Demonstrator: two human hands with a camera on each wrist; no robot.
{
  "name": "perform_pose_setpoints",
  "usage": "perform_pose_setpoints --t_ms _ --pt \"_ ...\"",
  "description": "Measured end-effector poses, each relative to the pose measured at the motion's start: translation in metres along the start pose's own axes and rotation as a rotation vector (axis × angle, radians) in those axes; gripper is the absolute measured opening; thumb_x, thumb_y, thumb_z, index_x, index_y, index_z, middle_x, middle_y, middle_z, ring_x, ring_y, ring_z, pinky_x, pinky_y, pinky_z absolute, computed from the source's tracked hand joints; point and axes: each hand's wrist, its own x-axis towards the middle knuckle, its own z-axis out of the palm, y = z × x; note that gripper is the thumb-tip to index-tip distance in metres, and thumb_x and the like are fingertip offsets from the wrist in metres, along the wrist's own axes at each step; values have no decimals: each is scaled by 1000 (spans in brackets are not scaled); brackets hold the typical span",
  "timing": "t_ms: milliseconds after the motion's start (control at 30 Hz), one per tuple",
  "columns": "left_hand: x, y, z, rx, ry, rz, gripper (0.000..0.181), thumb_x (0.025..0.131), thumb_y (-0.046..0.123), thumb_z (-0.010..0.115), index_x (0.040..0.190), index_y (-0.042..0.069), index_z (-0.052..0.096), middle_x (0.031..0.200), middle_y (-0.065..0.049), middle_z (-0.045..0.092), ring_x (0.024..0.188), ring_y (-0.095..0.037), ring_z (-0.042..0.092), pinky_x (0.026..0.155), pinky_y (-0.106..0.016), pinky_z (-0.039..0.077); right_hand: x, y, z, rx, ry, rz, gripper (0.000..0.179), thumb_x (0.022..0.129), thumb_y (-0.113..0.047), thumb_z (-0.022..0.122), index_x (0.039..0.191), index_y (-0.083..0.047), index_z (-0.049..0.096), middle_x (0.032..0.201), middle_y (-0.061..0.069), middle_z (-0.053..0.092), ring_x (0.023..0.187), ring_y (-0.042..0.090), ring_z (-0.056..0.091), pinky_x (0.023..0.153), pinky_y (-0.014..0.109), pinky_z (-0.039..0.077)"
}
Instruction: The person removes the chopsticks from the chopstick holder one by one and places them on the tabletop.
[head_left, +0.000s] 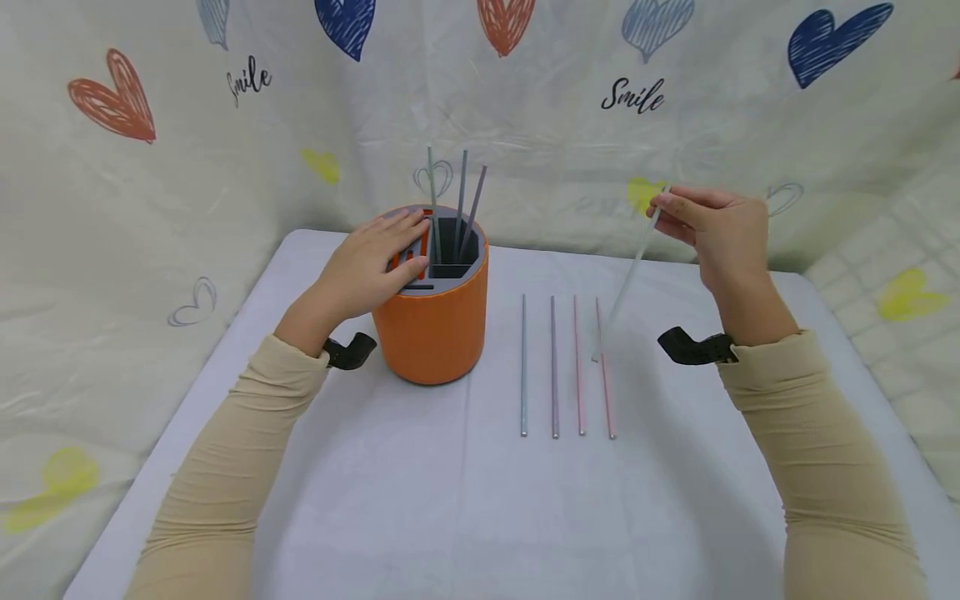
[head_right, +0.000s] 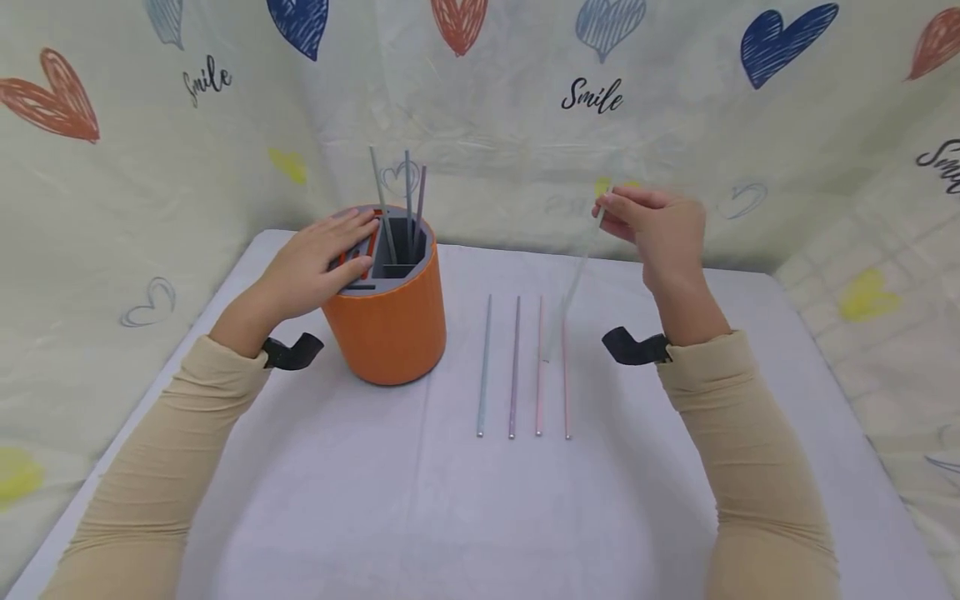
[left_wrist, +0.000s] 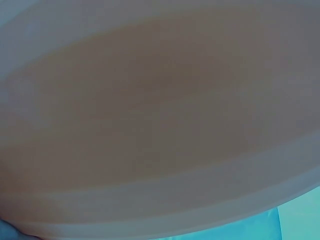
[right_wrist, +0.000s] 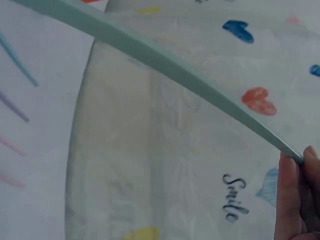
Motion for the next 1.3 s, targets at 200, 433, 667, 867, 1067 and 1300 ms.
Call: perform_pose_setpoints --t_ms 200,433,667,867,1067,1300 --pt "0 1 0 -2 1 -3 58 97 41 38 145 10 33 154 -4 23 143 -22 17 118 -37 12 15 20 -36 -74 -20 152 16 70 -5 78 85 -3 74 76 5 73 69 16 70 65 23 58" --pt "0 2 -1 -5 -8 -7 58 97 43 36 145 10 31 154 -4 23 143 -22 16 118 -38 12 28 53 -63 -199 -98 279 6 79 -7 70 78 -11 75 75 0 73 72 12 70 67 22 58" --pt "1 4 -1 -16 0 1 58 97 41 38 145 10 32 154 -5 23 143 -23 17 118 -39 12 33 81 -81 -397 -177 361 10 84 -11 67 82 -16 76 77 -4 72 76 8 70 71 20 57" --pt "0 3 0 -7 -1 -6 57 97 41 37 145 10 32 154 -4 23 143 -22 17 118 -38 12 34 99 -88 -397 -190 480 9 85 -7 65 86 -10 74 78 -1 72 76 11 70 72 22 57" --pt "1 2 1 -6 -3 -5 58 97 41 38 145 10 32 154 -4 23 143 -23 16 118 -38 12 39 116 -92 -333 -218 529 10 85 -2 64 84 -6 73 77 4 72 75 12 70 70 22 57" --pt "0 2 0 -4 4 2 58 97 42 38 145 10 32 154 -3 22 143 -21 17 118 -37 12 47 135 -93 -338 -171 569 16 85 -1 63 75 -10 73 74 1 72 72 11 70 69 22 57"
